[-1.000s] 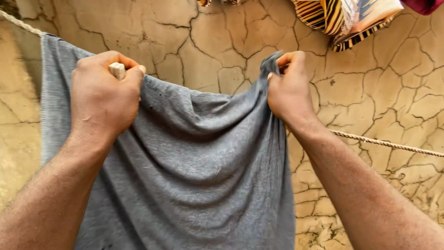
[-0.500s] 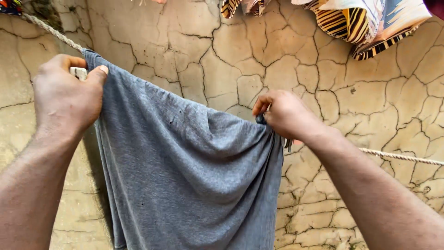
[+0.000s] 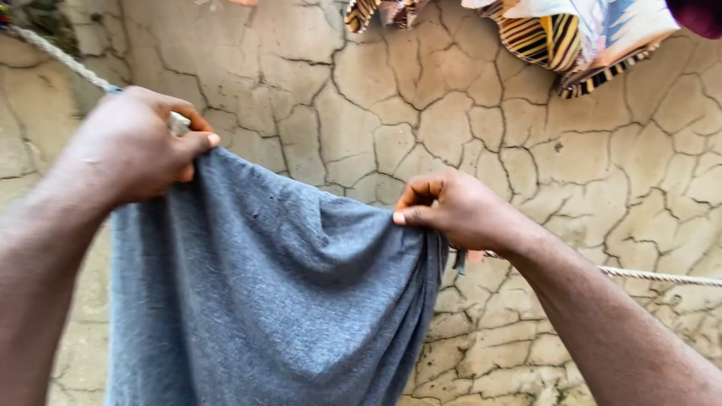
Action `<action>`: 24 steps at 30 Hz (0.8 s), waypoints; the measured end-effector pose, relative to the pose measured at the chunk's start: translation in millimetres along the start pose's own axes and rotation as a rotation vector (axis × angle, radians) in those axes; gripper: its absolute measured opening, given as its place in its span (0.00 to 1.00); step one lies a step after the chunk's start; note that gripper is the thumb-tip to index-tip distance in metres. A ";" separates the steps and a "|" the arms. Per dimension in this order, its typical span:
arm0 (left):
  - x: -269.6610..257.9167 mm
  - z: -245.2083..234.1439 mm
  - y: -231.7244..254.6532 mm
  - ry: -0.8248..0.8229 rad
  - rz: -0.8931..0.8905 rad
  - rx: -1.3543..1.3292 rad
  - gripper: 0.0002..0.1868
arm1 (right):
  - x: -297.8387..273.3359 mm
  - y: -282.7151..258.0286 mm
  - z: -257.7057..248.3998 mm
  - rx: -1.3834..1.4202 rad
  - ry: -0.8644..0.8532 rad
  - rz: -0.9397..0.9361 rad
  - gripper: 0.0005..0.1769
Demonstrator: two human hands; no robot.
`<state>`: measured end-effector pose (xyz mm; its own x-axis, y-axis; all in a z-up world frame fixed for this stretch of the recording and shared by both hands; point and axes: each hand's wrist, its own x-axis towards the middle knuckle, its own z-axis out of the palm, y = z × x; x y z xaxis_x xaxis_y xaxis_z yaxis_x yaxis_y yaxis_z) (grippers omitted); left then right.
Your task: Hanging a grey shirt on a clothesline using plastic clothespins.
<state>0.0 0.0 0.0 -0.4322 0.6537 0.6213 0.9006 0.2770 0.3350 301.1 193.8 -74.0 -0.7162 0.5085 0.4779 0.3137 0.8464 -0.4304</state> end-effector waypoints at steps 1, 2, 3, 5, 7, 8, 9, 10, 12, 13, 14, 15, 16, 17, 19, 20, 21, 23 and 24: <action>0.6 0.4 2.1 -0.007 0.006 -0.007 0.09 | -6.1 -17.9 -4.5 -0.004 0.002 0.011 0.10; 1.2 0.7 4.0 -0.010 0.001 -0.004 0.09 | -11.7 -36.2 -8.6 0.047 0.071 0.199 0.10; 1.4 -0.5 4.5 -0.008 -0.006 0.002 0.09 | -15.5 -55.4 -11.6 0.099 0.143 0.381 0.10; 8.9 1.9 0.9 0.018 0.026 -0.099 0.09 | -1.8 -21.0 -10.5 0.158 0.262 0.253 0.09; 21.1 3.5 -4.4 0.046 0.055 -0.198 0.10 | 8.0 -3.8 -12.9 0.219 0.379 0.122 0.09; 28.7 4.4 -7.5 0.067 0.085 -0.318 0.11 | 10.1 -3.8 -15.9 0.285 0.488 0.217 0.09; 36.0 4.2 -10.6 0.089 0.114 -0.436 0.12 | 12.6 -4.1 -18.7 0.353 0.596 0.312 0.09; 45.5 4.1 -14.3 0.088 0.114 -0.436 0.12 | 16.2 4.2 -20.9 0.353 0.596 0.313 0.09; 64.8 3.6 -20.6 0.077 0.141 -0.599 0.13 | 22.7 21.2 -25.1 0.819 0.686 0.261 0.08; 74.4 4.7 -21.5 0.076 0.145 -0.600 0.13 | 22.6 17.1 -26.3 0.818 0.690 0.261 0.08; 84.2 5.7 -22.4 0.077 0.136 -0.653 0.13 | 22.5 13.1 -27.4 0.818 0.675 0.322 0.08; 93.5 6.4 -23.1 0.078 0.127 -0.705 0.14 | 22.3 8.7 -28.9 0.817 0.658 0.383 0.09; 110.4 9.9 -29.4 0.077 0.130 -0.706 0.14 | 22.6 3.4 -27.7 0.816 0.662 0.383 0.09; 127.2 13.1 -36.5 0.101 0.123 -0.688 0.13 | 23.8 -2.0 -26.2 0.784 0.667 0.360 0.08; 140.7 15.3 -40.2 0.124 0.115 -0.670 0.14 | 31.2 4.5 -18.1 0.752 0.672 0.338 0.07; 137.3 14.2 -36.7 0.120 0.106 -0.579 0.13 | 37.3 16.5 -11.9 0.523 0.635 0.254 0.08; 134.6 12.5 -32.6 0.115 0.097 -0.487 0.13 | 43.7 28.2 -5.9 0.295 0.596 0.169 0.10; 98.5 0.4 -2.1 0.073 0.053 -0.288 0.10 | 32.2 3.1 1.5 0.195 0.443 0.254 0.13; 80.3 -5.4 13.1 0.033 0.008 -0.091 0.08 | 26.3 -9.4 5.1 0.094 0.288 0.336 0.15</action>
<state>-23.1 52.3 58.1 -0.4277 0.6315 0.6468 0.8966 0.2056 0.3922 276.2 198.3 -61.3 -0.3773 0.7871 0.4879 0.4315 0.6156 -0.6594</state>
